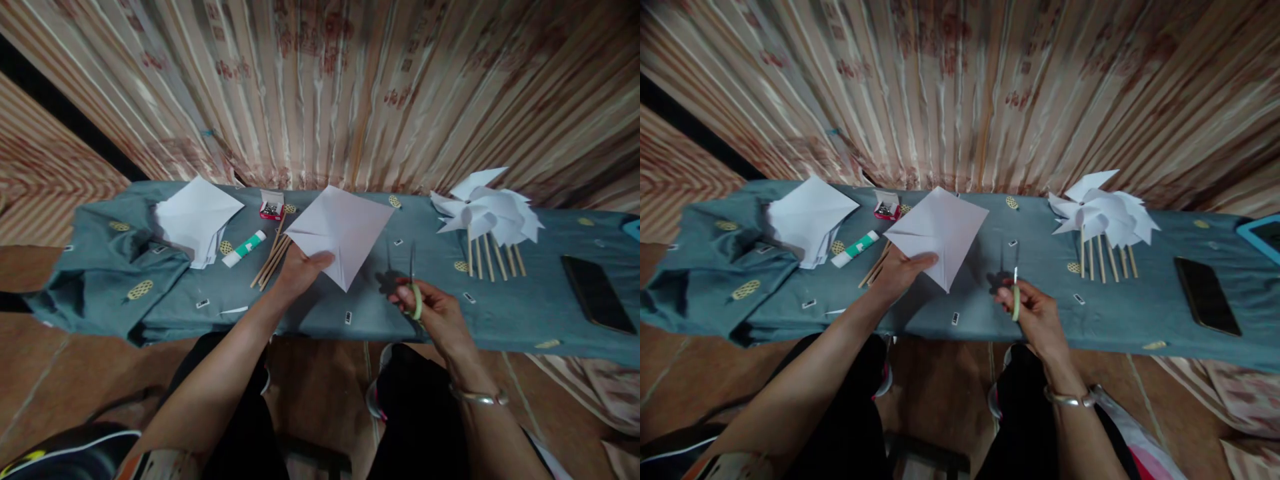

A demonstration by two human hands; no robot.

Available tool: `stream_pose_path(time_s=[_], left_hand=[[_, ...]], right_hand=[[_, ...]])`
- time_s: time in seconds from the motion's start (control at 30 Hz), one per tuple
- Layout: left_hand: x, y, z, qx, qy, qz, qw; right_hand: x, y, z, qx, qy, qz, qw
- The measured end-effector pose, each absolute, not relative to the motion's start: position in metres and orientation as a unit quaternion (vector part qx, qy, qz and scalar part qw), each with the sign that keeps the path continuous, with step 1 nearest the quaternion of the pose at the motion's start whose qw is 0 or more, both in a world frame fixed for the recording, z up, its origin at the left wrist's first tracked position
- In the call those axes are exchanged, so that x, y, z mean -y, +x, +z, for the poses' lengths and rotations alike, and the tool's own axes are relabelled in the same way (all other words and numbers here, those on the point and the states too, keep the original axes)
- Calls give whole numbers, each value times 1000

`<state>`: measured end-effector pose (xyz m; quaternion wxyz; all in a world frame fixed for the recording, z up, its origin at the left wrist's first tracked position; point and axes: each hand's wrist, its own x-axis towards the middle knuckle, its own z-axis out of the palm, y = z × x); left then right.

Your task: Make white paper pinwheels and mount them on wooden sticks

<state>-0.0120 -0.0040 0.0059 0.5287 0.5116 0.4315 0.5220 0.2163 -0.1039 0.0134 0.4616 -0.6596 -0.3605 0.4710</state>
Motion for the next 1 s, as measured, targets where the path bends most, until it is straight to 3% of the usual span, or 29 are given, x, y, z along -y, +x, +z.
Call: stream_pose_path(time_s=[0.07,0.17,0.37,0.53,0.77,1.0], left_hand=[[9,-10,3,-423,542,475,549],[15,-6,0,-412,586,407,566],[21,1,3,-427,661,361,500],[21,3,5,-423,660,354,510],[21,5,5,-413,537,357,643],[28,14,18,-316,329,401,794]], right_hand=[[98,225,19,325,-662,415,532],[91,235,27,309,-627,425,575],[86,239,27,346,-596,495,529],[85,231,21,333,-608,516,503],[85,230,21,331,-593,533,505],[80,222,16,262,-570,441,642]])
